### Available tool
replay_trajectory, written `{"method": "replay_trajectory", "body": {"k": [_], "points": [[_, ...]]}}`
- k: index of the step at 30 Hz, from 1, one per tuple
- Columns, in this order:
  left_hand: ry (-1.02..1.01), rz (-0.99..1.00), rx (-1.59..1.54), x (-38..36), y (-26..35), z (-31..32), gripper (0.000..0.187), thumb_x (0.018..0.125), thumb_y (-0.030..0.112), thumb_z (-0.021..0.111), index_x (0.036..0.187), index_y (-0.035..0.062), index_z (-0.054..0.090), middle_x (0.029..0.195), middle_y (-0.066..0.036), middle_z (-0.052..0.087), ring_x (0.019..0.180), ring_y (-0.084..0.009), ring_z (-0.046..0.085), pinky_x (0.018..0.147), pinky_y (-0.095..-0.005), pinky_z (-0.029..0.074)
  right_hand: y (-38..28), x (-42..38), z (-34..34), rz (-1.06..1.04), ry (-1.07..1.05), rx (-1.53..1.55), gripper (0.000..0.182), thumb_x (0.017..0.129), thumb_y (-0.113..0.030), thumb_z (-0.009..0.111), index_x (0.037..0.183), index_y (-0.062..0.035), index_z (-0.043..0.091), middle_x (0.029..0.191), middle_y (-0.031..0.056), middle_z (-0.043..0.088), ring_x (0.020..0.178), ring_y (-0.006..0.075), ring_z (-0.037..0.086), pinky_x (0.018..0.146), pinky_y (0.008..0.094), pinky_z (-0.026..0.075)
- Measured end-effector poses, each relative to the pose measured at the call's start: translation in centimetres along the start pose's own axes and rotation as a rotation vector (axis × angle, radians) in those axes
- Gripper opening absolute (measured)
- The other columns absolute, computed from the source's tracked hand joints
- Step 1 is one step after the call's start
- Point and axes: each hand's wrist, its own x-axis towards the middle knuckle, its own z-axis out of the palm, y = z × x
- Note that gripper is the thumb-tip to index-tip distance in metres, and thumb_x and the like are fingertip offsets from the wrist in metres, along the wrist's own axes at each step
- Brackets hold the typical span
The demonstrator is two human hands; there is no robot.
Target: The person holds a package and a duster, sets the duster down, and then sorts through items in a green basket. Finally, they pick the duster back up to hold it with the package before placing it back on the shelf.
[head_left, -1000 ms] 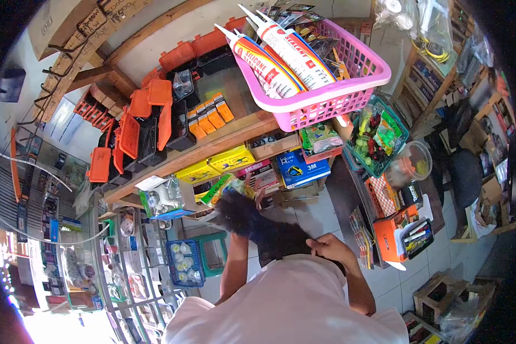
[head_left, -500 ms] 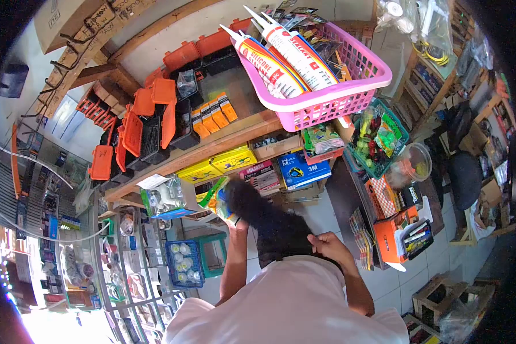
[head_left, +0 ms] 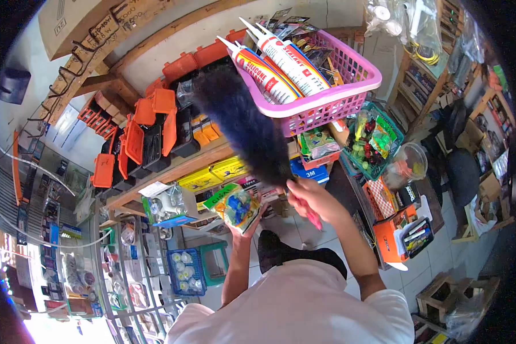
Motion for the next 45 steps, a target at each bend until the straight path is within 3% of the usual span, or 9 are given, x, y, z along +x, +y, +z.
{"method": "replay_trajectory", "body": {"k": [11,16,21,27,32,36,41,43,45], "points": [[0.224,0.0,0.399,-1.6,0.9,-0.9,0.047,0.095,0.049,0.047,0.125,0.0126,0.049,0.103,-0.007,0.059,0.094,-0.0242,0.06,0.09,-0.0517,0.049,-1.5,5.1,0.6,-0.046,0.075,0.298,0.024,0.095,-0.022,0.057,0.111,-0.0122,0.042,0.076,0.0012,0.051,0.048,0.0071,0.042,0.041,0.0234,0.034],[0.206,-0.057,0.465,-1.1,-0.1,-0.9,0.045,0.095,0.045,0.049,0.124,0.0109,0.048,0.1,-0.007,0.058,0.09,-0.024,0.06,0.085,-0.0491,0.052,-4.2,10.0,0.4,-0.211,0.009,0.313,0.031,0.083,0.004,0.056,0.11,-0.0001,0.042,0.104,0.0104,0.057,0.082,0.0196,0.063,0.07,0.0323,0.05],[0.143,-0.118,0.425,-0.8,-2.1,-0.6,0.06,0.09,0.06,0.045,0.122,0.0106,0.052,0.105,-0.011,0.062,0.1,-0.0277,0.061,0.087,-0.0526,0.051,-1.9,14.2,0.1,-0.25,0.081,0.499,0.022,0.081,0.012,0.056,0.096,0.0022,0.043,0.088,0.0097,0.053,0.091,0.0302,0.066,0.085,0.041,0.058],[-0.066,-0.312,0.163,-2.1,-3.7,0.1,0.078,0.086,0.069,0.038,0.144,0.016,0.035,0.148,-0.022,0.033,0.137,-0.0457,0.027,0.106,-0.0684,0.022,-0.6,14.2,-0.2,-0.202,0.085,0.472,0.042,0.085,-0.008,0.067,0.12,0.0003,0.047,0.11,0.0164,0.057,0.105,0.0323,0.062,0.092,0.0458,0.052],[-0.088,-0.365,0.177,-1.8,-4.5,1.1,0.084,0.083,0.073,0.039,0.146,0.0187,0.031,0.152,-0.023,0.023,0.139,-0.0451,0.023,0.107,-0.0659,0.022,-0.1,12.8,-0.9,-0.124,0.173,0.44,0.046,0.088,-0.018,0.067,0.125,-0.0011,0.045,0.115,0.0165,0.059,0.107,0.0285,0.062,0.091,0.0404,0.05],[-0.119,-0.368,0.153,-1.5,-5.5,1.6,0.082,0.086,0.068,0.041,0.147,0.0145,0.03,0.15,-0.025,0.026,0.138,-0.0462,0.023,0.107,-0.0656,0.023,9.7,9.1,-4.6,-0.514,0.611,0.002,0.045,0.091,-0.037,0.062,0.119,-0.0031,0.051,0.108,0.0106,0.062,0.102,0.015,0.058,0.088,0.0286,0.045],[-0.116,-0.446,0.136,-0.7,-6.7,1.0,0.086,0.082,0.071,0.044,0.148,0.0179,0.028,0.154,-0.022,0.017,0.14,-0.0427,0.022,0.109,-0.0575,0.027,20.9,0.5,-6.0,-0.146,0.703,-0.182,0.05,0.089,-0.05,0.061,0.111,-0.0056,0.055,0.095,0.0061,0.064,0.082,0.014,0.061,0.071,0.029,0.049],[-0.087,-0.425,0.156,-0.1,-7.5,-0.1,0.084,0.084,0.067,0.046,0.147,0.0148,0.029,0.153,-0.023,0.021,0.139,-0.04,0.026,0.11,-0.0527,0.03,20.5,-2.1,-5.3,0.382,0.409,0.416,0.046,0.089,-0.048,0.063,0.113,-0.0095,0.054,0.095,0.0039,0.064,0.08,0.013,0.062,0.068,0.0308,0.05],[-0.111,-0.417,0.155,0.7,-8.9,-0.4,0.083,0.085,0.065,0.046,0.147,0.0138,0.029,0.153,-0.023,0.022,0.139,-0.0388,0.027,0.11,-0.0504,0.03,20.5,-2.7,-5.0,0.301,0.343,0.5,0.046,0.088,-0.048,0.064,0.115,-0.0115,0.053,0.095,0.0031,0.064,0.081,0.0132,0.063,0.068,0.0313,0.05]]}}
